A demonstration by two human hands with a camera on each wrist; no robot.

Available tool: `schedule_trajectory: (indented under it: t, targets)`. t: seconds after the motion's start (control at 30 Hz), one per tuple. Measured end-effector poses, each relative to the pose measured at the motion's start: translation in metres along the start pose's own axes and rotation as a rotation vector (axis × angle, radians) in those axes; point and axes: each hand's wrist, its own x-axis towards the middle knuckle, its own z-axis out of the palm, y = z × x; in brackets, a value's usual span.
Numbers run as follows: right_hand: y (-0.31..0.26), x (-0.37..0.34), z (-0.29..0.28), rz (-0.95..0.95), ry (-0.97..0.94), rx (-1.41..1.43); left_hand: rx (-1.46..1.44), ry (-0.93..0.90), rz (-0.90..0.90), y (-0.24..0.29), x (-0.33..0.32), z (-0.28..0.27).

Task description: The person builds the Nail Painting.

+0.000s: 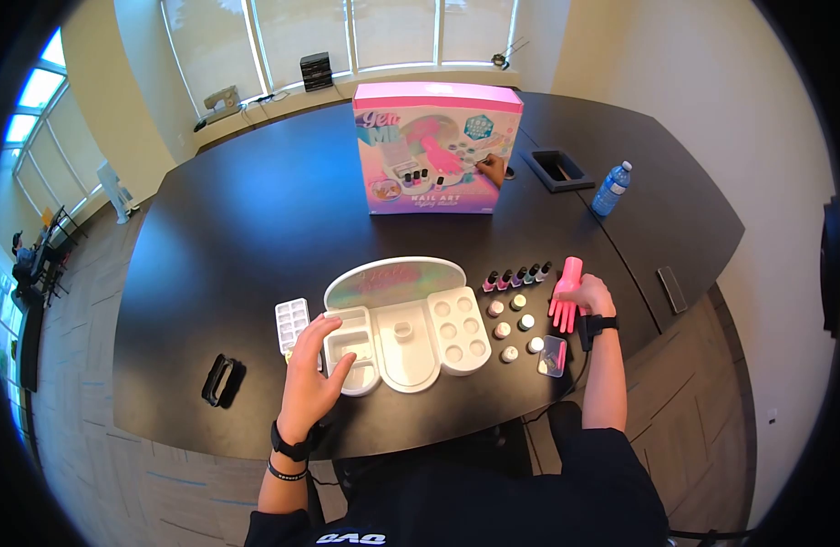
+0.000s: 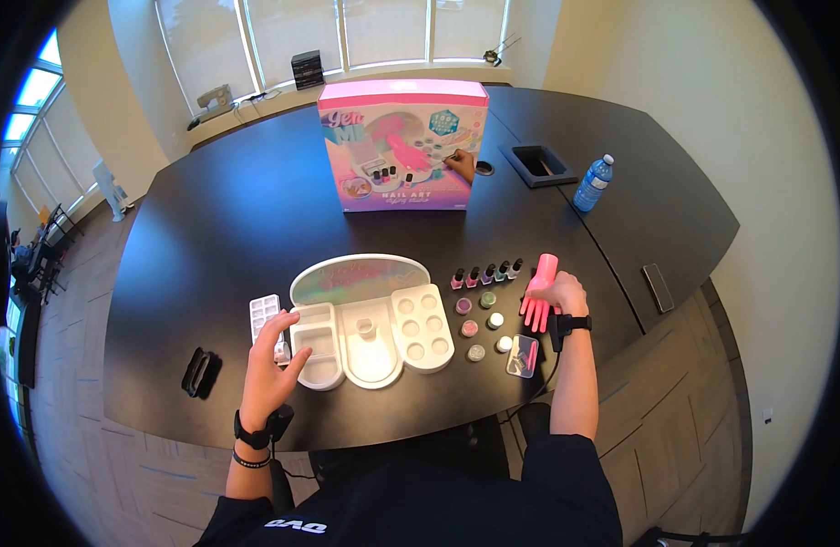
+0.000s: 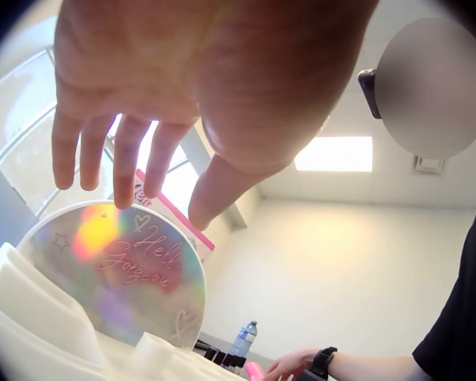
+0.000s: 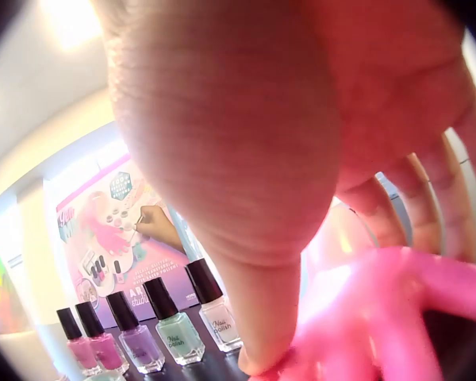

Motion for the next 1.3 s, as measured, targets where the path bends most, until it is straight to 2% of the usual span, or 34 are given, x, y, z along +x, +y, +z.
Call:
schedule_trajectory:
  t: [0.1,0.3,0.5,0.57,0.7,0.9,0.97,1.0,1.1,1.27,1.3]
  targets:
    - [0.009,0.005,0.004,0.014,0.002,0.004,-0.007,-0.011,-0.004,-0.002,-0.001,0.001]
    - [0.02,0.004,0.006,-0.018,0.158,-0.035,-0.002,-0.021,-0.005,-0.001,-0.001,0.0]
    - [0.023,-0.006,0.004,-0.05,0.17,0.157,0.012,-0.019,0.004,-0.003,0.003,-0.006]
    - [0.033,0.003,0.014,-0.31,0.364,0.303,0.01,-0.016,0.008,-0.006,0.003,-0.006]
    - [0.028,-0.01,0.01,-0.372,0.35,0.364,0.019,-0.013,0.014,-0.003,0.004,-0.007]
    - [-0.02,-0.07,-0.017,-0.367,0.219,0.446,0.02,-0.029,0.027,0.003,0.004,-0.007]
    - [-0.031,-0.08,-0.015,-0.538,0.239,0.439,0.016,-0.023,0.034,0.005,0.005,-0.007]
    - [-0.037,-0.086,-0.014,-0.539,0.238,0.439,0.012,-0.019,0.041,0.006,0.006,-0.007]
    - [-0.063,-0.113,-0.011,-0.696,0.276,0.384,0.007,-0.025,0.069,0.014,0.009,-0.006]
    - [-0.096,-0.145,-0.004,-0.767,0.241,0.353,-0.041,-0.063,0.091,0.024,0.012,-0.001]
    - [-0.104,-0.153,-0.004,-0.751,0.158,0.408,-0.057,-0.087,0.101,0.026,0.013,0.0]
